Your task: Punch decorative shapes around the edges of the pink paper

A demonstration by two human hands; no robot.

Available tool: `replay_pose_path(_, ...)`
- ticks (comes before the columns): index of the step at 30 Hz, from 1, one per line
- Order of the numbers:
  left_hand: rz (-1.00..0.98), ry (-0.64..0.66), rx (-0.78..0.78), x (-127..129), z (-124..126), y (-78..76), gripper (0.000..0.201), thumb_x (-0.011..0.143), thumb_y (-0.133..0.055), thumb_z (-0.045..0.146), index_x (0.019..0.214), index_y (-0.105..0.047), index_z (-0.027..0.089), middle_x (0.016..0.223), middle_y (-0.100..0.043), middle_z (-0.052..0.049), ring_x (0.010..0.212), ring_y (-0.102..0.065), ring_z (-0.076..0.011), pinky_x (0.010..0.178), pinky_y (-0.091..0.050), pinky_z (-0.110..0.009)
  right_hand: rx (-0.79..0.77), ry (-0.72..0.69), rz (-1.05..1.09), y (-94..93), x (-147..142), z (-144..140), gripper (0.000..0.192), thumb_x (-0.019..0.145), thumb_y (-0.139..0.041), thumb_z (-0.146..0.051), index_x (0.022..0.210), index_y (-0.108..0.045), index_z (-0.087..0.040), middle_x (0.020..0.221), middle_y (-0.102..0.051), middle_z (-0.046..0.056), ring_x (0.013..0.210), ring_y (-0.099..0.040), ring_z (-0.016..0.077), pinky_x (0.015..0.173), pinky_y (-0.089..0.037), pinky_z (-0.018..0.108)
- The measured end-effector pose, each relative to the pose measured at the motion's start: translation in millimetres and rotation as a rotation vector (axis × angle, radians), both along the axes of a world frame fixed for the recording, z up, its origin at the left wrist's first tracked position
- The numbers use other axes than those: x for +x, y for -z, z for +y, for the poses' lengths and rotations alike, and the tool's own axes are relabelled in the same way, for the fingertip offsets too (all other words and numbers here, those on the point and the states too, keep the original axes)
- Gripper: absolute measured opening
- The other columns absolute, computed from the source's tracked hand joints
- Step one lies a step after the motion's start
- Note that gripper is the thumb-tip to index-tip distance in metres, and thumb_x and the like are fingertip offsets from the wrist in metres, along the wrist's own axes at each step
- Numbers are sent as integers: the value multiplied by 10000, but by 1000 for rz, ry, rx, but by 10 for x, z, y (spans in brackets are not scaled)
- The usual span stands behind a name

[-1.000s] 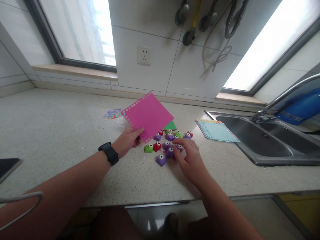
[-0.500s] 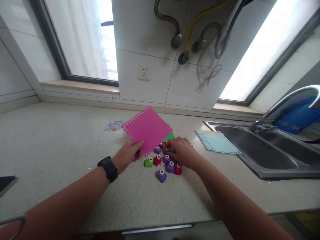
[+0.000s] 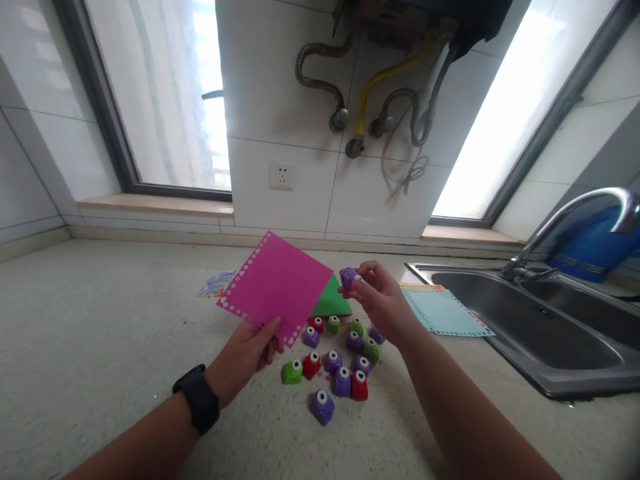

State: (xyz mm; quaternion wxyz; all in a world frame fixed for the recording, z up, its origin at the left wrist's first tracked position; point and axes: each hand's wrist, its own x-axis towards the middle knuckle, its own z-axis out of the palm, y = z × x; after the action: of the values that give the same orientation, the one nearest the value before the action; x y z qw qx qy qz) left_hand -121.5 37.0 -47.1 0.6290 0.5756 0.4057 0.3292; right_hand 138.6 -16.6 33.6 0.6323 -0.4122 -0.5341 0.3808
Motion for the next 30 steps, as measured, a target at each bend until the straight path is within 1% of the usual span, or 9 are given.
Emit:
replay_pose_path(2,19,14,-1,0,2,14,658,788,-567,752,593,-657,130,453,-491,14,423,-396,-73,451,-276,-212,19,13,130,108,-27,15,285,870,-744,-326,967,-493,-234,932,-679,-7,813,-709,156,751,-542,307)
replay_pose_path(4,37,17,2,3,0,16,664,776,-572,762,586,-661,132,454,-493,10,433,-402,-79,468,-285,-220,32,40,151,203,-60,6,301,844,-777,-289,963,-506,-232,916,-683,-9,826,-702,145,764,-551,293)
replay_pose_path(8,69,-6,3,14,-11,7,678,725,-588,798,570,-663,142,454,-507,0,448,-411,-96,488,-301,-234,18,38,177,291,-125,-51,419,771,-838,-236,1037,-515,-260,885,-682,-15,776,-670,133,608,-542,238)
replay_pose_path(11,91,-12,6,18,-23,11,686,722,-570,813,552,-654,154,452,-509,-5,453,-411,-107,499,-307,-246,20,22,187,275,-171,-105,453,740,-857,-221,1093,-575,-248,892,-684,-4,786,-666,120,643,-550,232)
replay_pose_path(15,129,-24,24,18,-49,-17,693,714,-561,828,509,-633,171,459,-511,-8,474,-415,-117,525,-317,-255,39,-13,195,223,-216,-163,365,756,-845,-230,1052,-631,-238,893,-699,4,814,-683,120,742,-569,257)
replay_pose_path(18,180,-31,35,25,-72,-68,699,687,-566,844,443,-583,189,451,-500,-11,490,-427,-131,544,-332,-268,56,-30,193,209,-228,-179,348,767,-836,-248,1048,-633,-244,882,-706,3,797,-690,130,745,-580,280)
replay_pose_path(21,205,-43,57,35,-86,-100,689,683,-574,835,423,-560,198,469,-514,-18,514,-456,-145,568,-354,-277,61,-39,195,214,-230,-176,332,774,-833,-245,1040,-635,-241,883,-711,1,795,-691,120,740,-574,261)
replay_pose_path(25,205,-48,48,40,-86,-101,701,649,-573,862,418,-546,201,471,-506,-17,508,-444,-143,565,-342,-275,58,-65,220,223,-234,-167,328,776,-832,-228,1041,-640,-237,874,-715,-6,789,-691,101,737,-561,230)
replay_pose_path(30,237,-35,57,38,-93,-113,742,612,-535,915,409,-545,201,470,-492,-18,518,-434,-144,572,-335,-277,38,-60,210,244,-244,-155,337,772,-832,-244,1039,-627,-231,884,-719,7,790,-694,122,730,-569,258)
